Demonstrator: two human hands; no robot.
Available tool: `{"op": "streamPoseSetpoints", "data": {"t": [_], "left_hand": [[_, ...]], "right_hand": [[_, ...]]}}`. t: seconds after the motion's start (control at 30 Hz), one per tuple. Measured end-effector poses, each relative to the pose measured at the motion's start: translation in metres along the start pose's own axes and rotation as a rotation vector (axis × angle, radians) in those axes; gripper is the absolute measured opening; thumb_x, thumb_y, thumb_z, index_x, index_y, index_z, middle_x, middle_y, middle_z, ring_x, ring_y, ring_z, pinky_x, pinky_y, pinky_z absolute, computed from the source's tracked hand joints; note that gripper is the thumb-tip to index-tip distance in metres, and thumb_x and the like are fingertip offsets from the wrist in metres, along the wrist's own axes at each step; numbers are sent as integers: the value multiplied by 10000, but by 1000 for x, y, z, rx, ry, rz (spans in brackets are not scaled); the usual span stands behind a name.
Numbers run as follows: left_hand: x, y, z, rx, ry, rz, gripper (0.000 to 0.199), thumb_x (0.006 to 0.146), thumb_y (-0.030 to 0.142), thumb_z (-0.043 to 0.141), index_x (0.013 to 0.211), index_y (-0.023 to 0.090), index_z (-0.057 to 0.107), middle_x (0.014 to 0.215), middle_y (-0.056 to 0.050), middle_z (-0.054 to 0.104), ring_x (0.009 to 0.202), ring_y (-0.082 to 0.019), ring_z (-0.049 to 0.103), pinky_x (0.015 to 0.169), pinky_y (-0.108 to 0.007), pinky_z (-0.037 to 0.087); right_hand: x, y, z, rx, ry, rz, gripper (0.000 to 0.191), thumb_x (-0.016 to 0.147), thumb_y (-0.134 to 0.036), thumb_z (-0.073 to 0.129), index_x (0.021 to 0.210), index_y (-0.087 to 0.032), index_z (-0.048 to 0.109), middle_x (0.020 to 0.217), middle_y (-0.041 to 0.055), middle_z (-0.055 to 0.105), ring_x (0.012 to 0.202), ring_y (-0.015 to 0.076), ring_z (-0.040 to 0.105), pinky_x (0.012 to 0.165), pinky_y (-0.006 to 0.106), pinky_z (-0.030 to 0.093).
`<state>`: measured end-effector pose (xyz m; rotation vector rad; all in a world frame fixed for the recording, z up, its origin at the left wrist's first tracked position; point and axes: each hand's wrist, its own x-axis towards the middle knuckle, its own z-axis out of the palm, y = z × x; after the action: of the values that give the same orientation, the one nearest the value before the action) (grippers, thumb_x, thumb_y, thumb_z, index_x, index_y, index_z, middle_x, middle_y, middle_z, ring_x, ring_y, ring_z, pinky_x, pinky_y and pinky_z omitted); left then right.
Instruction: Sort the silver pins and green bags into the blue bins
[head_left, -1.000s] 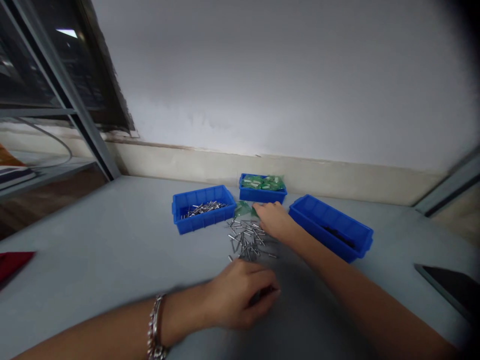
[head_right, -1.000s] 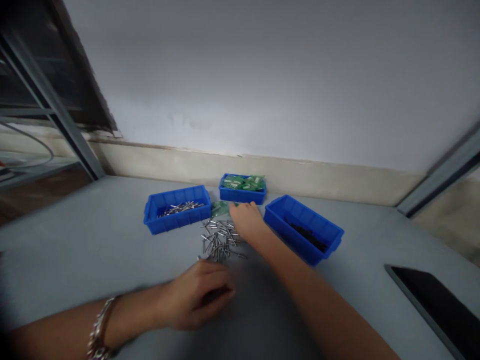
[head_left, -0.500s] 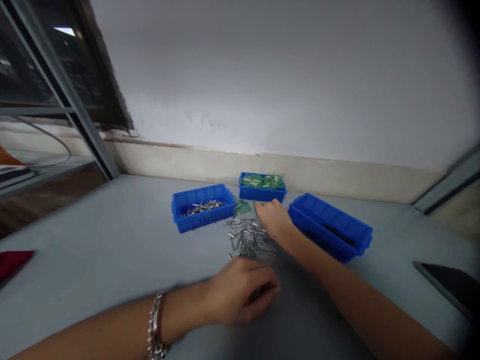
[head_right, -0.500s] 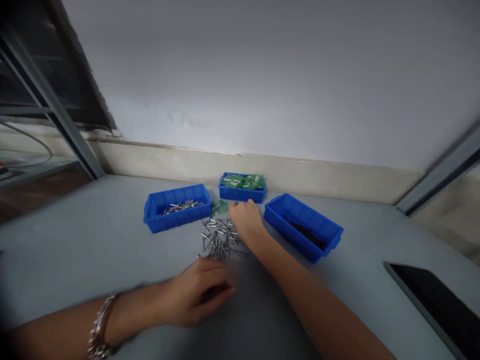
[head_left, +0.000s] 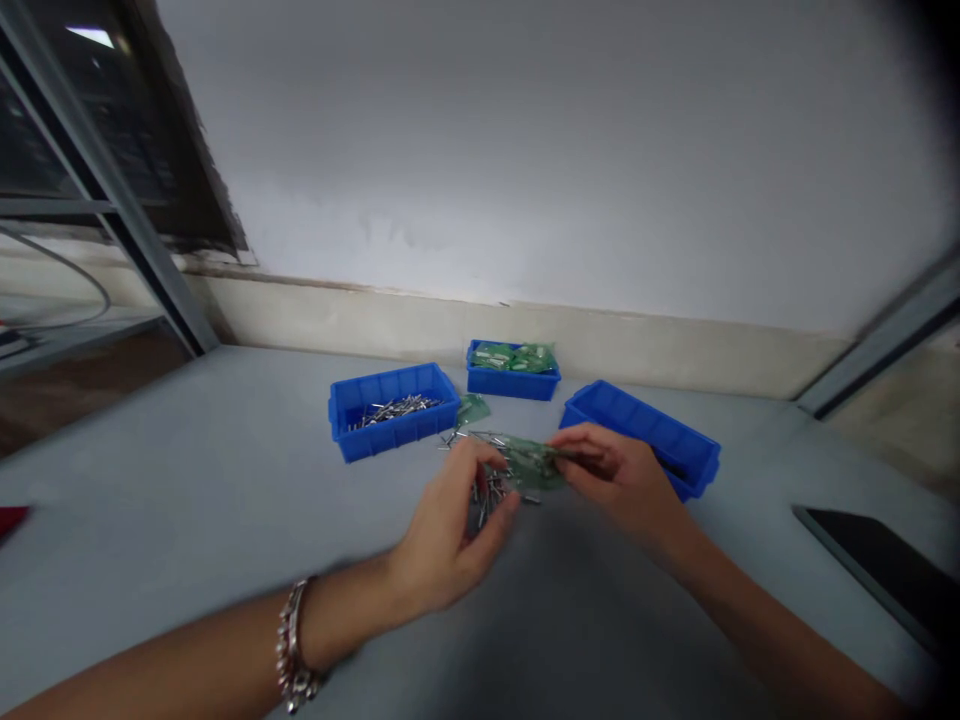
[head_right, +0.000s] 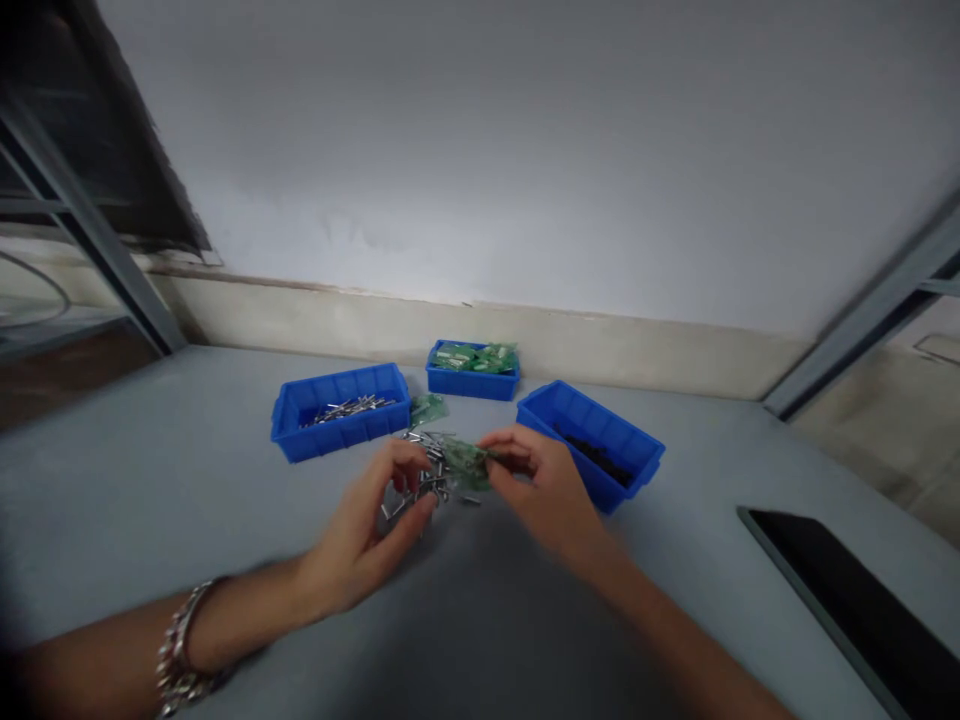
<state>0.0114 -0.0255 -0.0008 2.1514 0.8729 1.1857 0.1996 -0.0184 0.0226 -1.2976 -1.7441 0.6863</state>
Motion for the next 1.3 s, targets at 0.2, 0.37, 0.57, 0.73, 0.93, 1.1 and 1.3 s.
{"op": "streamPoseSetpoints", "data": {"t": [0.2, 0.37, 0.57, 0.73, 0.93, 1.1, 1.3], "left_hand": [[1, -2, 3, -77, -7, -80, 153, 845, 255, 447, 968, 164, 429, 893, -45, 458, 803, -152, 427, 719, -284, 377], [2, -2, 3, -86, -118, -93, 162, 855, 288, 439, 801, 153, 509, 819, -39, 477, 794, -159, 459, 709, -291, 369], [4, -3, 3, -72, -169, -38, 186, 834, 290, 458, 752, 141, 534, 780, -48, 499, 778, -171, 468, 711, -307, 355], [3, -5, 2, -79, -185, -30, 175, 829, 283, 463, 745, 141, 520, 742, -38, 504, 744, -164, 472, 684, -296, 344], [2, -7, 5, -85, -208, -60, 191, 835, 278, 467, 700, 149, 506, 701, -15, 496, 700, -140, 466, 648, -270, 329], [4, -8, 8, -33, -180, -92, 217, 840, 283, 459, 671, 152, 496, 678, -6, 489, 668, -131, 456, 621, -260, 323], [6, -7, 9, 3, -112, -111, 228, 843, 289, 447, 661, 158, 486, 670, -7, 490, 650, -134, 459, 595, -257, 330]], "right_hand": [[-20, -5, 12, 321, -149, 183, 122, 719, -209, 539, 832, -192, 583, 751, 7, 646, 687, 135, 594, 613, 253, 463], [-29, -4, 20, 370, -201, 190, 103, 739, -223, 550, 828, -197, 593, 760, 8, 629, 714, 139, 579, 634, 257, 453], [-36, 2, 24, 376, -195, 154, 96, 779, -248, 530, 841, -212, 593, 779, 17, 621, 728, 152, 581, 643, 269, 455], [-36, 4, 22, 381, -150, 156, 100, 762, -247, 550, 846, -213, 593, 773, 14, 617, 721, 152, 580, 642, 266, 460], [-32, 6, 20, 386, -143, 162, 98, 739, -252, 567, 821, -206, 595, 729, 4, 599, 677, 139, 556, 608, 250, 444], [-30, 17, 25, 419, -161, 95, 151, 745, -320, 559, 808, -188, 592, 664, -9, 540, 602, 119, 500, 538, 226, 408], [-31, 19, 28, 449, -217, 146, 193, 791, -371, 529, 766, -188, 584, 655, -17, 499, 582, 103, 464, 525, 209, 384]]}}
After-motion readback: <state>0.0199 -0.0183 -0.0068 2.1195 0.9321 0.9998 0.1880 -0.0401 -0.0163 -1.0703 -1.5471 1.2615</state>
